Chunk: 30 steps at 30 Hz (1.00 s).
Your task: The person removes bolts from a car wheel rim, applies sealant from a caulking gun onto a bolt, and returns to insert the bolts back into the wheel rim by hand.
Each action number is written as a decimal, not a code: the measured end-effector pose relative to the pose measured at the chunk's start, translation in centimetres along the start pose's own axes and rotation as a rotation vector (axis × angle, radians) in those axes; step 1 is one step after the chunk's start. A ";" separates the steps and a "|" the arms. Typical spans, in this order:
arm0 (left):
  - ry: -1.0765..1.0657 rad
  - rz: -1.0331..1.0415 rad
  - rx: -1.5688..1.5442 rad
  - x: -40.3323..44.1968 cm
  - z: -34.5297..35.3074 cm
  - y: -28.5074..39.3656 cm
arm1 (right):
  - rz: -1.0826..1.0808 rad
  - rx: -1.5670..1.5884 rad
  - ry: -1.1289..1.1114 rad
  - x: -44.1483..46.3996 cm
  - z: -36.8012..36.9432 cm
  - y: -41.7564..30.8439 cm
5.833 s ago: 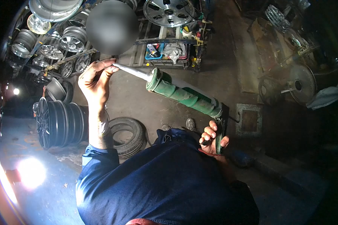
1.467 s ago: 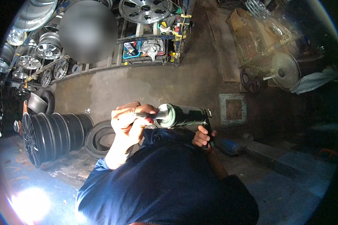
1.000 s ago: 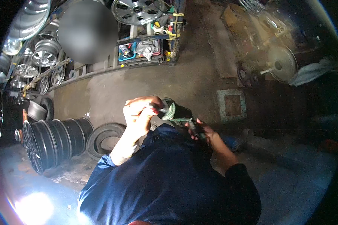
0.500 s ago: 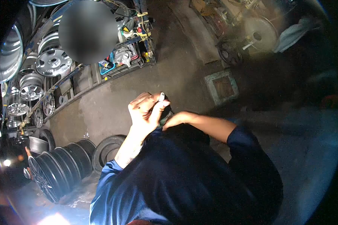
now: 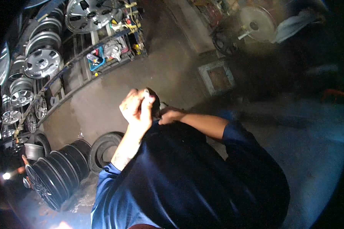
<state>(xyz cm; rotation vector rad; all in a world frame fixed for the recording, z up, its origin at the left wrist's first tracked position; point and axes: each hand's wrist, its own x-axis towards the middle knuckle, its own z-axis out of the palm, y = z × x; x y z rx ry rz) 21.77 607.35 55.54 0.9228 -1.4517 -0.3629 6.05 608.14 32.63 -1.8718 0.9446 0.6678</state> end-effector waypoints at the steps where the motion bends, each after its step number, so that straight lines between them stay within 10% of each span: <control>1: 0.033 -0.004 -0.017 -0.1 0.5 -0.4 | 0.010 -0.001 -0.017 -0.6 -0.6 -0.3; 30: -0.043 -0.092 -0.019 -0.2 1.9 -0.7 | -0.070 0.132 0.118 -2.7 -2.1 -1.0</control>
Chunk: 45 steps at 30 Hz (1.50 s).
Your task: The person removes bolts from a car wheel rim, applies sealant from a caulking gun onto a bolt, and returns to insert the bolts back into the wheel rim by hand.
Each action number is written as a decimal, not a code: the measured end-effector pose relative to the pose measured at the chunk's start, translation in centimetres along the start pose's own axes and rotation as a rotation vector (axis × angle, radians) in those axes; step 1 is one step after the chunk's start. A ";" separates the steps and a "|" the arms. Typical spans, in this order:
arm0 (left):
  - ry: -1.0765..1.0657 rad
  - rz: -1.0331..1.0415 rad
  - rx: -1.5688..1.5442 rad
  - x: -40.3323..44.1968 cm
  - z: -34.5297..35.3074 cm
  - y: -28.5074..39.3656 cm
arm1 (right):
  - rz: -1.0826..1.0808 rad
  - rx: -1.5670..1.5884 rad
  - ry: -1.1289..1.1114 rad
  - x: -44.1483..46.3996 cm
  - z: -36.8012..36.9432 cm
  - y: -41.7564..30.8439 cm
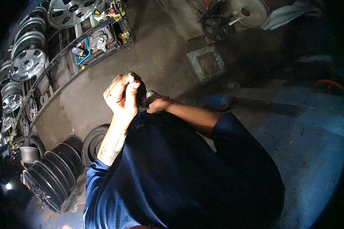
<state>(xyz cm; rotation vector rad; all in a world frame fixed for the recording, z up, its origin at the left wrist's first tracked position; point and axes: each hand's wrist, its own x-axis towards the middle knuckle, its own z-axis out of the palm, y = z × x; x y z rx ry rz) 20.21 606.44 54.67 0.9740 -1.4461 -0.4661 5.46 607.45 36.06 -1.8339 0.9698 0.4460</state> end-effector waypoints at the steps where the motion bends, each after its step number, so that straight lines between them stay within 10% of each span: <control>1: 0.020 -0.026 -0.014 0.0 0.1 -0.2 | 0.014 -0.005 -0.029 -0.3 -0.3 -0.4; 10: 0.032 -0.015 -0.143 1.2 -1.7 -0.2 | 0.170 0.933 -0.366 -0.4 -2.1 3.4; 17: 0.222 -0.212 -0.467 3.3 -6.5 -0.9 | -0.487 2.177 -0.678 -2.4 -0.1 5.1; 22: 0.559 -0.400 -0.935 3.4 -10.5 -4.5 | -1.001 2.182 -0.591 -5.2 -2.1 -3.3; 29: 0.482 -0.561 -0.645 0.2 -12.9 -8.0 | -0.958 2.139 -0.301 -8.2 -5.7 -5.2; 33: 0.541 -0.863 -1.077 -5.9 -15.3 -10.5 | -0.833 2.219 -0.209 -8.7 -6.1 -6.2; 45: 0.524 -0.682 -1.052 -6.1 -16.4 -7.4 | -0.936 2.252 -0.192 -8.1 -5.2 -4.0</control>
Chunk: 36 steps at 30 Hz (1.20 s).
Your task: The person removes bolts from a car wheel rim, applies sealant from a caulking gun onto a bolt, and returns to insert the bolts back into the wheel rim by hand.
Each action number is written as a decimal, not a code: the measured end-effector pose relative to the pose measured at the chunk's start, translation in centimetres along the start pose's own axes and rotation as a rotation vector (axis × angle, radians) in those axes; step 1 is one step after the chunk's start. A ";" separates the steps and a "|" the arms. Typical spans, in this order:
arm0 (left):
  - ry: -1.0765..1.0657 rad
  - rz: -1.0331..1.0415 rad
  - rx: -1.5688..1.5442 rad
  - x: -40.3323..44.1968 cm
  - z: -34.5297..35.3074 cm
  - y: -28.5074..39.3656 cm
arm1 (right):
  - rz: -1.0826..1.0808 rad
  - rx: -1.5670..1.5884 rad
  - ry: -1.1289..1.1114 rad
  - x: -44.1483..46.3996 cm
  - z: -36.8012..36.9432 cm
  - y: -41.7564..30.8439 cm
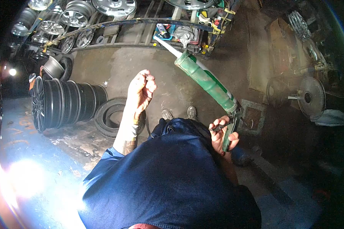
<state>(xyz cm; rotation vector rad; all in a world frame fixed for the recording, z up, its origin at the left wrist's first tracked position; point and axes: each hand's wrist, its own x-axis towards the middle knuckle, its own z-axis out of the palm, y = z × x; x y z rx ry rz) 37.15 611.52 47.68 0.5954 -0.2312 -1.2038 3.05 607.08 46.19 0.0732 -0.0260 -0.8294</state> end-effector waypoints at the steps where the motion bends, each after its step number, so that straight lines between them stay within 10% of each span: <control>1: -0.049 -0.017 -0.064 -0.1 -0.1 0.1 | 0.013 -0.003 0.001 -0.1 0.3 -0.1; 36: 0.222 0.227 0.242 4.6 2.8 1.5 | 0.251 -0.188 0.136 -1.7 0.7 -2.5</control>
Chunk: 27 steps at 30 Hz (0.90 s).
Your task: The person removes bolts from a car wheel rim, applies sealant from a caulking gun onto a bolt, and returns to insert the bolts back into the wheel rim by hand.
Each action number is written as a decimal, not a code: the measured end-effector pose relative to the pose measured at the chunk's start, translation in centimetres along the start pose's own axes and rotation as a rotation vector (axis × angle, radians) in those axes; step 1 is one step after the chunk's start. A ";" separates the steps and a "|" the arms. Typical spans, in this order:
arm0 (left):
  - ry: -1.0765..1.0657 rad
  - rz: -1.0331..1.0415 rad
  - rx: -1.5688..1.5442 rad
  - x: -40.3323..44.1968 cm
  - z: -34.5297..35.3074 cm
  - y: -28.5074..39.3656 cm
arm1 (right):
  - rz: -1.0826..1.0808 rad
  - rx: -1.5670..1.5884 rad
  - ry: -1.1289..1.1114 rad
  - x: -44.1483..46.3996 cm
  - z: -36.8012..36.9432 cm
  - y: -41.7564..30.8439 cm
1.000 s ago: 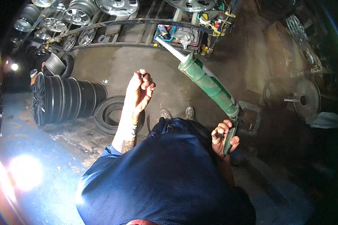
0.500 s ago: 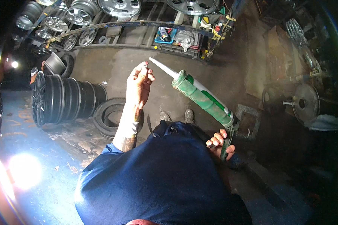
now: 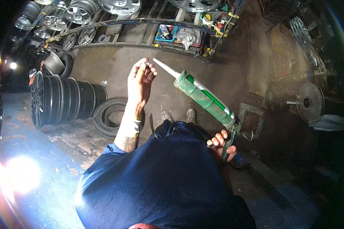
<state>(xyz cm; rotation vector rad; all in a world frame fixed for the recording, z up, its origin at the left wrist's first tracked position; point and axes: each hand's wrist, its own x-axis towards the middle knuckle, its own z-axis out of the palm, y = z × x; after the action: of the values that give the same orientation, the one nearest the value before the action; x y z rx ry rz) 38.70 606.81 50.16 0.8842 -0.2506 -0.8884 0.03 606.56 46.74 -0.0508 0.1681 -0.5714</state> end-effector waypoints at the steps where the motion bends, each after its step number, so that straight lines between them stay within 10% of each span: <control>1: 0.007 -0.011 -0.008 0.0 0.2 -0.1 | 0.012 -0.011 -0.007 0.0 -0.2 -0.1; 27: 0.109 -0.025 -0.248 -0.4 2.2 -0.9 | -0.012 -0.008 0.000 0.1 -0.1 0.3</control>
<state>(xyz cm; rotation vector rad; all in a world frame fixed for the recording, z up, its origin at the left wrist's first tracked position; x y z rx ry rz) 36.80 605.57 50.89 0.7030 -0.0327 -0.8706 0.22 606.79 46.56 -0.0591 0.1704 -0.5824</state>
